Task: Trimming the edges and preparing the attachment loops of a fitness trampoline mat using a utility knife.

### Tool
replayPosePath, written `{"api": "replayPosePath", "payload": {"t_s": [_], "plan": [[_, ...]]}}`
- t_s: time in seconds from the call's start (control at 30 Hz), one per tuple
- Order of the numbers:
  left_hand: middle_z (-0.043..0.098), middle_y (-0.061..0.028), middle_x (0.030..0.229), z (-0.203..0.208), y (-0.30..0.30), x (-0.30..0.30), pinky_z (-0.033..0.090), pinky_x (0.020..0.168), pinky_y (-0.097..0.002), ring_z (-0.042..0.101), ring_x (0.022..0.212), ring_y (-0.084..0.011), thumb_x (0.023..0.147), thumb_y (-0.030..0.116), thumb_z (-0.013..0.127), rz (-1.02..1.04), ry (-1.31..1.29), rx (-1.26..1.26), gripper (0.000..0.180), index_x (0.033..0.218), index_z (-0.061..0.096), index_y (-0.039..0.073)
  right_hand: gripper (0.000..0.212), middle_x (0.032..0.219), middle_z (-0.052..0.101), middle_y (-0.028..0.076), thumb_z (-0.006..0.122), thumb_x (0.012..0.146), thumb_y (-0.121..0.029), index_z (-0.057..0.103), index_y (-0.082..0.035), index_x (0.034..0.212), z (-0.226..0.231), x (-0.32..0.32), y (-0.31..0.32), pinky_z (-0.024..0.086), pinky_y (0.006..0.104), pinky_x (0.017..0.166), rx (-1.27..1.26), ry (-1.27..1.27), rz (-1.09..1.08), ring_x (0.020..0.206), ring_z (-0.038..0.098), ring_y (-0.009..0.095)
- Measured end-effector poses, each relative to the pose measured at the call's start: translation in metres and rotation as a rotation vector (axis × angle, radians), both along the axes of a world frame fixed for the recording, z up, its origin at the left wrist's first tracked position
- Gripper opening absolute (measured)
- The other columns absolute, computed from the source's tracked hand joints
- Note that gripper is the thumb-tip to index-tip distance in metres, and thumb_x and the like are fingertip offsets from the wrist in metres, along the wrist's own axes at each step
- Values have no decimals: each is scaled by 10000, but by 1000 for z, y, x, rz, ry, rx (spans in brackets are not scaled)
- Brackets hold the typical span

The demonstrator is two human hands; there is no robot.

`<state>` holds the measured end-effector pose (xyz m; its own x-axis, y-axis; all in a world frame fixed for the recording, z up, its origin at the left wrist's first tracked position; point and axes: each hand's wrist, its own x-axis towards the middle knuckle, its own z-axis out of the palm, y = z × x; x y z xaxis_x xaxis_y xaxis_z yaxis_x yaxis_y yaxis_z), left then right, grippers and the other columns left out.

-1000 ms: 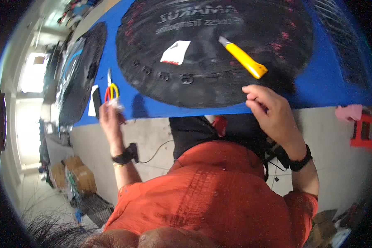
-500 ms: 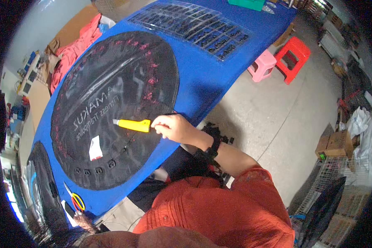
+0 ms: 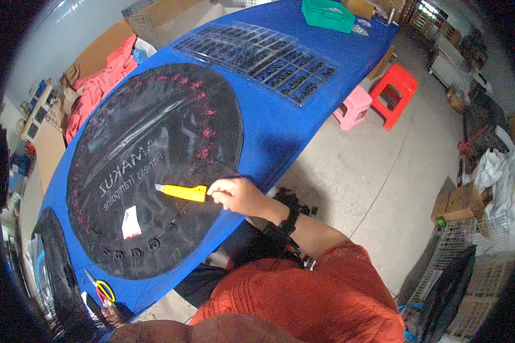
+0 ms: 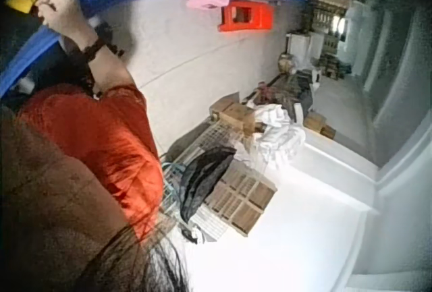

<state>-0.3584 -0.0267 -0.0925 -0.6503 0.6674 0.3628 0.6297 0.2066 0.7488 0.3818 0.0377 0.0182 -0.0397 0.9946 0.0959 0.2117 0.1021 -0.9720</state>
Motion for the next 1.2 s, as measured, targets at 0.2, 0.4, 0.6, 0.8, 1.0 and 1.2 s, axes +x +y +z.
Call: {"api": "replayPosePath", "payload": {"t_s": [0.2,0.4,0.6,0.8,1.0,1.2], "plan": [[640,-53,845,-10,-42,-90,504,688,-344,604,756,-179,995,254,701,43,-88,81,280,1026,638,-17,181,874,751,45,657,1007,-138,721,-38,1143,1,-18,14,575,299,629,3,10,88,664,695,119],[685,-96,846,18,5,-48,504,861,-398,659,855,-270,883,307,648,17,1239,-587,261,925,612,53,187,883,753,42,656,1003,-129,718,-34,1152,-4,-1,2,578,296,631,-6,-32,29,670,699,117],[658,-46,878,2,-12,-73,532,802,-314,662,822,-185,977,98,514,157,1484,-710,115,914,603,61,192,881,749,43,651,1012,-140,713,-32,1158,1,-12,12,573,295,630,-32,-12,76,674,696,120],[660,-54,871,-5,1,-61,534,790,-323,665,818,-190,971,119,538,145,1394,-709,114,918,611,48,189,889,747,45,648,1020,-150,711,-34,1155,2,-9,9,567,295,630,-25,4,68,671,686,117],[662,-61,863,-7,12,-52,536,777,-331,667,813,-195,964,140,562,143,1308,-710,126,923,619,35,178,884,748,48,653,1019,-149,708,-36,1146,0,-11,10,566,293,621,-15,18,76,663,684,118],[663,-69,856,-8,17,-44,538,765,-340,670,808,-200,957,160,587,139,1224,-725,147,927,626,22,203,953,772,57,595,1029,-87,718,-38,1182,-5,-7,11,578,270,615,21,-43,94,708,703,104]]}}
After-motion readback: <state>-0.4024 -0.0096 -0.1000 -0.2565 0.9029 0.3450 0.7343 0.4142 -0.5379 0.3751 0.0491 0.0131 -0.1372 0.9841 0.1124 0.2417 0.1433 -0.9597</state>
